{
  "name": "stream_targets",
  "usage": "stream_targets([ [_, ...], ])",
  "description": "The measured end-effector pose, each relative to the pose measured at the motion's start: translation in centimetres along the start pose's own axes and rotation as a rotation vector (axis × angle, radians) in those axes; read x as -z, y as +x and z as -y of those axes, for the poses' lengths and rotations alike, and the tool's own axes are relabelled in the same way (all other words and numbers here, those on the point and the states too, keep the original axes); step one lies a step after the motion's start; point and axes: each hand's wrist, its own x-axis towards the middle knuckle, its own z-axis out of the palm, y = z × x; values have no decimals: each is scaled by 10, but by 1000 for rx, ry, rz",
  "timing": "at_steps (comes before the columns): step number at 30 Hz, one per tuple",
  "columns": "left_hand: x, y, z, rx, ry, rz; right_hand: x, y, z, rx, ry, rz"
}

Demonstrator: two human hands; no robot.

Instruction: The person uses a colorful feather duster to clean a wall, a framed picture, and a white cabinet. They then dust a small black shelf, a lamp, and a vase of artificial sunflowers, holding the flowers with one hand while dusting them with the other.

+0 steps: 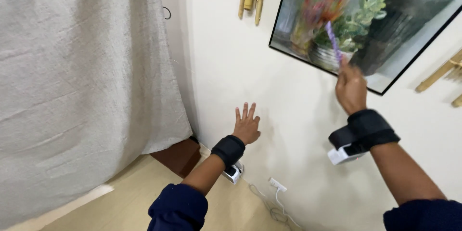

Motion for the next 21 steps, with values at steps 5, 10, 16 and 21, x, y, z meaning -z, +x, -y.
stream_targets([
  [5,-10,-9,25,43,8,16,11,-83,2,-35,-191,408],
  [10,-30,-10,43,57,39,30,38,-76,3,109,-358,650],
  [16,-35,5,28,38,14,124,40,16,56,130,-250,256],
  [21,-38,19,12,-26,-42,64,29,59,81,32,-283,262],
])
